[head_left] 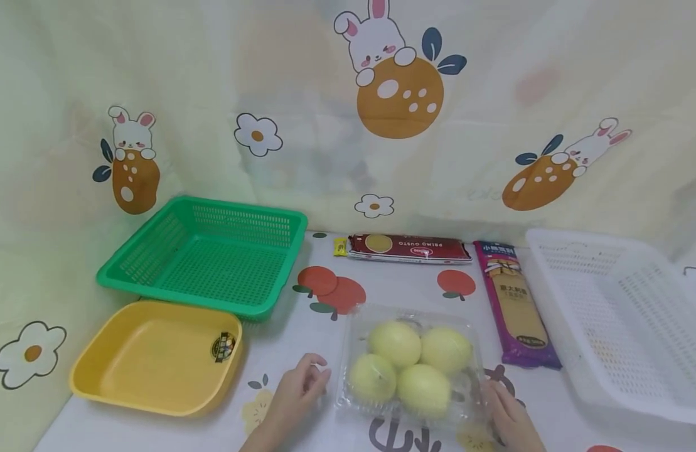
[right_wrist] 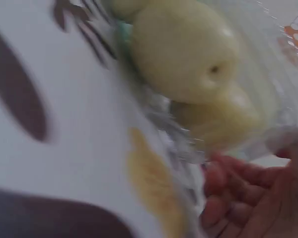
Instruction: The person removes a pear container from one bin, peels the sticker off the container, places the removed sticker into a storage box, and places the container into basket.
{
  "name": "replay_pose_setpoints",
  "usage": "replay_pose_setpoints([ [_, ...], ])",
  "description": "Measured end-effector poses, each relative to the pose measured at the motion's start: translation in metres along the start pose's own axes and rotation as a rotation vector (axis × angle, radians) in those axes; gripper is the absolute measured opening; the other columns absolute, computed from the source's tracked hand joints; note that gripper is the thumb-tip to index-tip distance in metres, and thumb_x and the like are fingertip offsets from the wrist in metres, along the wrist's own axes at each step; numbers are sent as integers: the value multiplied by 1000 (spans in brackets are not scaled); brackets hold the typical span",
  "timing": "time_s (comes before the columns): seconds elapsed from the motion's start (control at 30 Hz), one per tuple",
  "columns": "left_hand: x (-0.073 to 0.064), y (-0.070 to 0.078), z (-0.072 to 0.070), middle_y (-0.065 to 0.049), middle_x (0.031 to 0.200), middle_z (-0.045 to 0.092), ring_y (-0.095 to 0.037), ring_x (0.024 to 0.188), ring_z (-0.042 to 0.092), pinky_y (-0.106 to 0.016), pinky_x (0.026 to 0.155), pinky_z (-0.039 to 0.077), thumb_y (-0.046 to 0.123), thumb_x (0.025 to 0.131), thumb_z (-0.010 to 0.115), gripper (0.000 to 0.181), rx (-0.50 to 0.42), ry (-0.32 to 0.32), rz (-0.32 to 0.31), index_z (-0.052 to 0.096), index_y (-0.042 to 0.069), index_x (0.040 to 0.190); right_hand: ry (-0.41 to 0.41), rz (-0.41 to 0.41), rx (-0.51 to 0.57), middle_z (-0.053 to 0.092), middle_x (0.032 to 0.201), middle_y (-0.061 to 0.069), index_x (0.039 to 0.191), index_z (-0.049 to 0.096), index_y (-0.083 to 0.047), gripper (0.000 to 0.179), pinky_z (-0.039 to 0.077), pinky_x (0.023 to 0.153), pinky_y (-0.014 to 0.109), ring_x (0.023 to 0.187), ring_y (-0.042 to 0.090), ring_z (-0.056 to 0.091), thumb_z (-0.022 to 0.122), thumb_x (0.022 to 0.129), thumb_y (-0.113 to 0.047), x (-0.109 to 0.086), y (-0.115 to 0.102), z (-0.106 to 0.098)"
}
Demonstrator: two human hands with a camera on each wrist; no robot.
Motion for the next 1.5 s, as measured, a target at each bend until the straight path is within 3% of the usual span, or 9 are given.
replay_pose_setpoints([
  [0.23,1,-7,8,11,58,46,-2,49,39,-20,47,37,23,93,48,14,-3,-28,3,50,10,96,135,-125,311,37,59,-3,81,47,-1,25,33,41,26,45,8,35,36,98,-16,-1,4,19],
  [0.37,-3,-12,12,9,59,46,-3,50,38,-20,47,36,21,95,45,12,-69,-35,-41,47,9,92,149,-210,323,36,58,-5,76,46,-5,25,32,42,26,46,7,34,36,97,-11,0,2,23],
  [0.6,-11,23,3,8,57,44,-1,49,38,-18,47,36,6,92,46,7,-143,-26,-67,46,5,85,129,-230,257,41,65,-2,80,48,1,26,36,53,24,59,10,40,34,98,-11,6,0,24],
  [0.7,-9,22,8,9,54,42,1,46,35,-16,46,34,3,91,46,9,-187,5,-39,48,3,83,141,-280,243,41,66,-3,82,49,4,23,36,54,24,61,9,41,34,97,-7,7,-1,20],
  [1.0,1,24,19,11,51,34,0,48,32,-16,49,33,2,91,45,19,-247,30,-40,49,4,73,16,-24,245,52,107,32,119,38,20,45,46,73,40,77,-4,50,28,99,-20,9,18,12],
  [1.1,2,26,17,11,51,34,0,48,33,-16,49,33,3,93,43,20,-241,32,-40,48,4,73,30,-60,290,62,96,10,118,39,20,43,47,64,28,72,3,55,30,99,-18,10,17,13],
  [1.23,2,25,17,10,52,36,0,48,36,-16,48,35,6,95,41,18,-265,23,-55,51,2,80,110,-242,250,56,90,-22,107,45,23,35,42,65,15,78,-4,54,34,97,-9,9,8,10],
  [1.37,1,22,17,7,51,40,0,45,38,-15,44,36,5,94,43,15,-297,29,-52,53,0,85,122,-294,214,53,87,-25,104,45,24,32,41,64,14,76,-7,50,34,96,-5,8,4,8],
  [1.5,-1,22,17,-8,49,46,1,41,38,-14,40,35,1,91,46,10,-329,14,-28,53,-1,84,62,-188,267,53,86,-25,109,45,21,37,42,63,18,75,-6,50,33,98,-13,9,9,8],
])
Point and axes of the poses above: each hand's wrist, its own x-axis towards the middle knuckle, its own z-axis out of the palm, y = z × x, the point moved 6 cm from there along x, towards the middle knuckle
